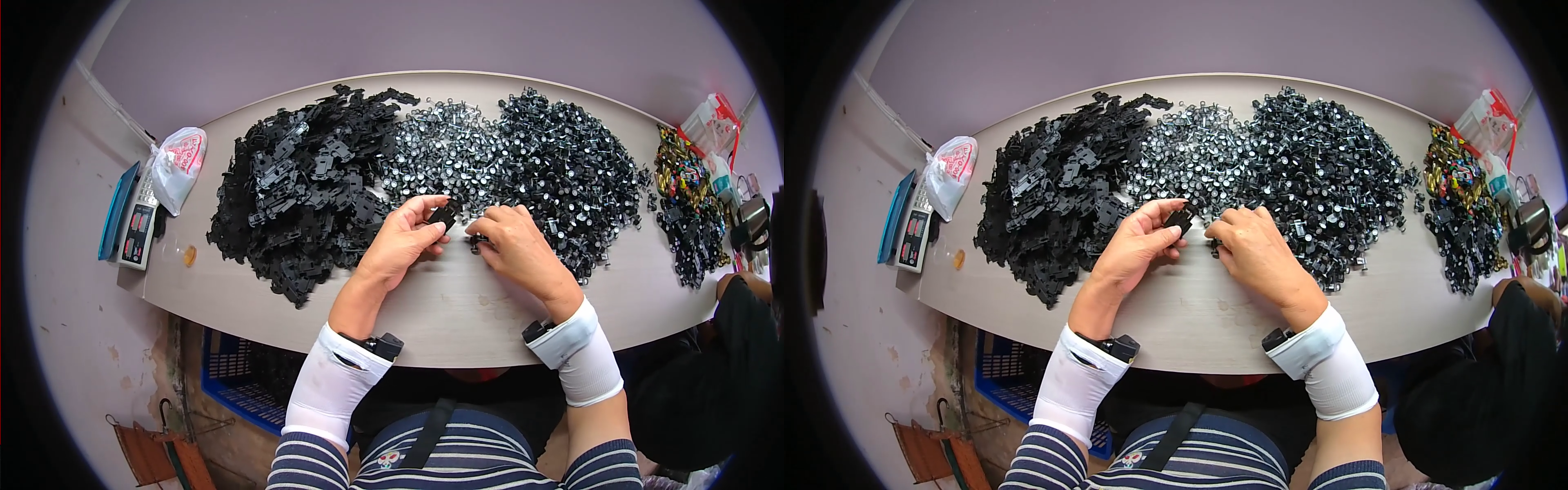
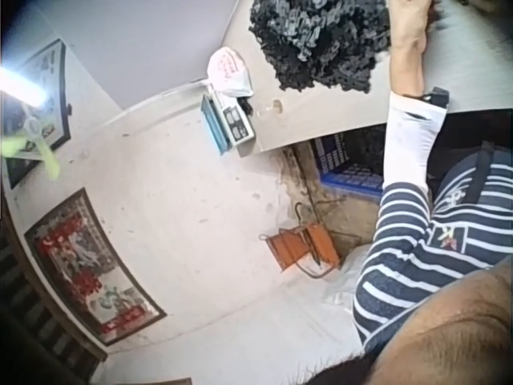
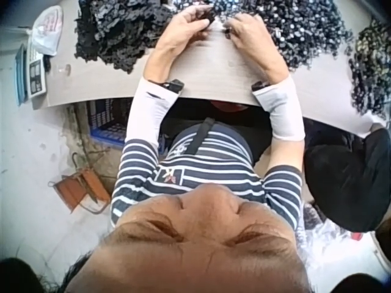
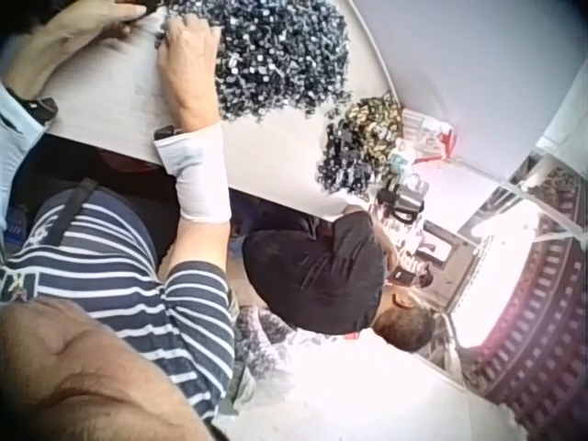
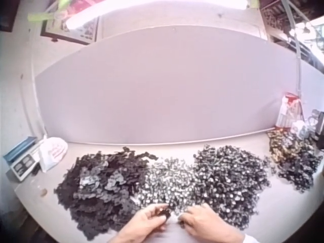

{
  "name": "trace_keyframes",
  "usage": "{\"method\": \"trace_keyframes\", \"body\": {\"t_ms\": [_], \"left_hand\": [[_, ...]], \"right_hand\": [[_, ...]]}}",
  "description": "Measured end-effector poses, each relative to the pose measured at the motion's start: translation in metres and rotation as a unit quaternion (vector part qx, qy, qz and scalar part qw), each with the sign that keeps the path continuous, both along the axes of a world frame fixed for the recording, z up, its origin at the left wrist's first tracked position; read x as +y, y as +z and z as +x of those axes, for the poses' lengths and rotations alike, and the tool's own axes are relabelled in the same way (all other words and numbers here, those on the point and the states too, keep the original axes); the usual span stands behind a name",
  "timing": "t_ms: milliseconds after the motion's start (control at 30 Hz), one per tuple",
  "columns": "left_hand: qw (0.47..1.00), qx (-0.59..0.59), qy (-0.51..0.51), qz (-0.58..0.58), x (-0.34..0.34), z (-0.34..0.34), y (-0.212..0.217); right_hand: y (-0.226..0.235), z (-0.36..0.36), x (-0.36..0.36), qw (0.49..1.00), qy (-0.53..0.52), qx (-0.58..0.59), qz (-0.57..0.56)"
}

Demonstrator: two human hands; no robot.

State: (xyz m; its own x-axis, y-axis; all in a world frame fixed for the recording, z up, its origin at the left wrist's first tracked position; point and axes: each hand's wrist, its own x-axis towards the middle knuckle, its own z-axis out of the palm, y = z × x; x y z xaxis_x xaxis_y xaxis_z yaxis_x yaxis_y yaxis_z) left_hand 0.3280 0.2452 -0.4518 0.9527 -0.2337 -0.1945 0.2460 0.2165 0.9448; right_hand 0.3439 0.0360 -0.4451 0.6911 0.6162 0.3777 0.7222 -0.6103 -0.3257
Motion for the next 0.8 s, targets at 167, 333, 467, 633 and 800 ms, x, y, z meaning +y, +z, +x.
{"method": "trace_keyframes", "body": {"t_ms": [167, 333, 467, 633, 800], "left_hand": [[0.997, -0.023, 0.025, 0.063, 0.002, 0.003, -0.003], [0.998, -0.025, 0.028, 0.056, 0.0, 0.002, -0.001], [0.997, -0.032, 0.028, 0.059, -0.004, 0.002, -0.006], [0.999, 0.003, 0.034, -0.012, -0.008, 0.0, -0.003], [0.995, 0.004, 0.044, -0.09, -0.013, 0.0, -0.004]], "right_hand": [[0.006, -0.002, -0.002, 1.0, -0.029, 0.0, 0.003], [0.011, 0.001, -0.004, 0.995, -0.07, 0.02, 0.072], [0.016, 0.001, 0.005, 0.953, -0.099, 0.117, 0.26], [0.004, 0.002, 0.011, 0.949, -0.072, 0.182, 0.247], [0.003, 0.001, 0.013, 0.939, -0.098, 0.212, 0.253]]}}
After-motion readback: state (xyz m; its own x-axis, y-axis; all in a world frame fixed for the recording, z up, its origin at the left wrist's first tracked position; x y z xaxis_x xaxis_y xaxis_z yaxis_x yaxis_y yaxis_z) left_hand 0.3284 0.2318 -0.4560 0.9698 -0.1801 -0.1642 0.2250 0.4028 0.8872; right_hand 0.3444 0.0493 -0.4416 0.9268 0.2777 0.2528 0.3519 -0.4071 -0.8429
